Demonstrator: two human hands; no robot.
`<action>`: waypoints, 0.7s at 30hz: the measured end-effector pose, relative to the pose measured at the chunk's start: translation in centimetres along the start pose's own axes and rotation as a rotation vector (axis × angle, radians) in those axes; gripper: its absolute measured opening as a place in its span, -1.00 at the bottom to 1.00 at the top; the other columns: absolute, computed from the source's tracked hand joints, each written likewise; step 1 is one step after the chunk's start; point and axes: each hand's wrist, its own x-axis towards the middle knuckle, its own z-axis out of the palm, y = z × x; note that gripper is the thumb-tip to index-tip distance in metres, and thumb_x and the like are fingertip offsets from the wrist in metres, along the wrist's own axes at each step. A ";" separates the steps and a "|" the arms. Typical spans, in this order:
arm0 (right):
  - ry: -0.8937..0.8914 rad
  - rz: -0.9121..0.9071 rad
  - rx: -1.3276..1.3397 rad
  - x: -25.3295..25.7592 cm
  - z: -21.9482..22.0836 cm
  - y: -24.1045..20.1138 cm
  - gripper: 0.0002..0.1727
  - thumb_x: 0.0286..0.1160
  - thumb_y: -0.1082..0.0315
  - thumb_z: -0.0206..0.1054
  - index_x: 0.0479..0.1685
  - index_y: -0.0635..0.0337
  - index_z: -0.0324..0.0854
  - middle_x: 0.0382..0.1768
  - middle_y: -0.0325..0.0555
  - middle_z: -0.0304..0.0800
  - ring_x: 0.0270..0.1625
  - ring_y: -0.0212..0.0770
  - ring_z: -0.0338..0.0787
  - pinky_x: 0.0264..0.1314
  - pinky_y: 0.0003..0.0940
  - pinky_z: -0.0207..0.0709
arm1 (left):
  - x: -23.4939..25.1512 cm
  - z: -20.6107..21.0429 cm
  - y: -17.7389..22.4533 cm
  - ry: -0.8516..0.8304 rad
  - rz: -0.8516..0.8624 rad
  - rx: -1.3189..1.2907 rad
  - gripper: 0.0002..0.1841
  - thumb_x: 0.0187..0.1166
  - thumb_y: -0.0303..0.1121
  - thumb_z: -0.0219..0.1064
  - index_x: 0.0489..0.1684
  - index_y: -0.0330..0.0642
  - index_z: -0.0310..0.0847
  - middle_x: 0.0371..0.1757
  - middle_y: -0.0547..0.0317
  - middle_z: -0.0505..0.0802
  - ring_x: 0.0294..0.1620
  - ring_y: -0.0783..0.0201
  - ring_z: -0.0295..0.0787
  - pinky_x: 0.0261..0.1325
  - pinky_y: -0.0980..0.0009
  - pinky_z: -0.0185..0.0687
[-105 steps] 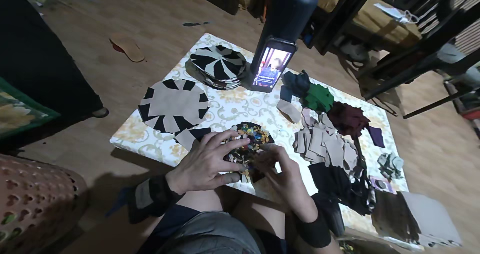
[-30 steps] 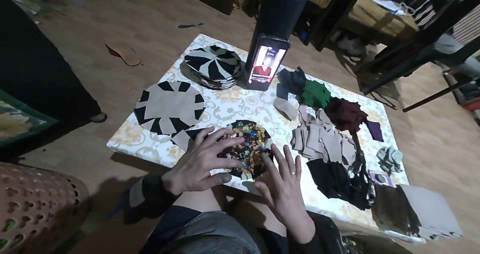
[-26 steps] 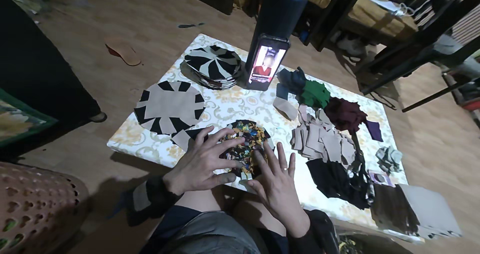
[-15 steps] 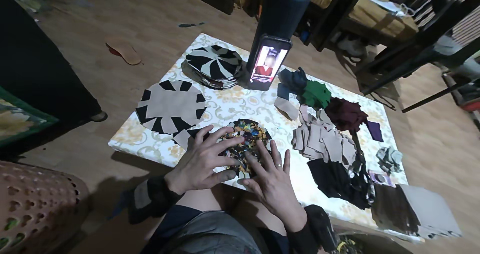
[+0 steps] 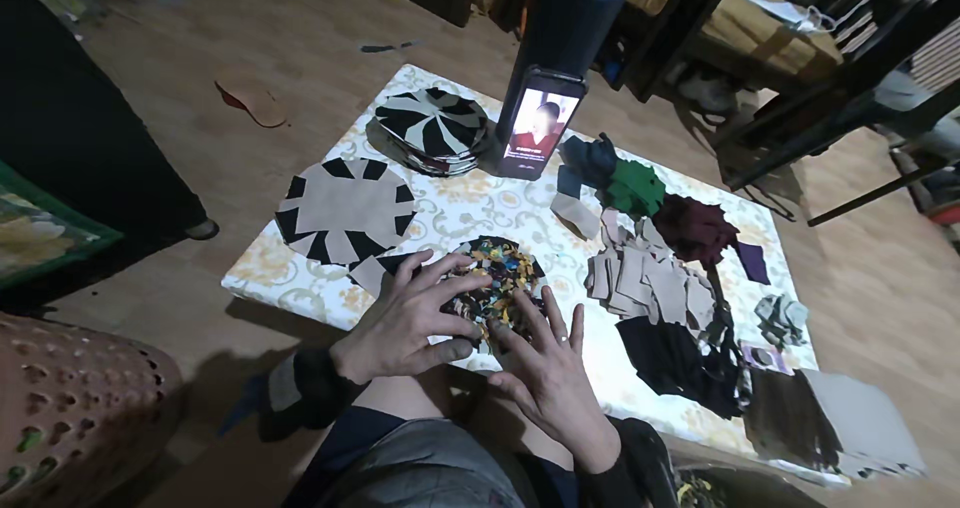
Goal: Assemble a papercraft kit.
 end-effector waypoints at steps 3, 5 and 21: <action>0.039 0.006 0.023 -0.1 -0.3 0.0 -0.28 0.63 -0.46 -0.12 0.49 -0.34 0.64 0.74 -0.05 0.37 0.85 0.30 0.10 0.66 0.72 -0.31 | -0.2 0.1 -0.1 0.031 -0.022 -0.001 -0.37 0.74 0.34 -0.20 -0.01 0.37 0.89 0.63 0.30 0.63 0.83 0.08 0.17 0.78 -0.32 -0.22; 0.100 0.020 0.038 -0.4 -0.6 0.1 -0.30 0.66 -0.43 -0.11 0.42 -0.28 0.68 0.71 -0.05 0.42 0.84 0.27 0.14 0.68 0.68 -0.30 | -0.2 0.1 0.0 0.048 -0.007 -0.010 -0.35 0.74 0.34 -0.24 0.10 0.32 0.85 0.61 0.33 0.65 0.82 0.11 0.19 0.78 -0.28 -0.22; 0.120 0.120 -0.128 -1.3 -0.7 0.2 -0.15 0.61 -0.50 -0.20 0.51 -0.14 0.63 0.70 0.03 0.43 0.80 0.32 0.22 0.64 0.71 -0.24 | 0.9 0.3 0.7 -0.196 0.066 0.142 -0.42 0.75 0.28 -0.15 0.59 0.40 0.53 0.74 0.48 0.50 0.85 0.07 0.14 0.71 -0.44 -0.18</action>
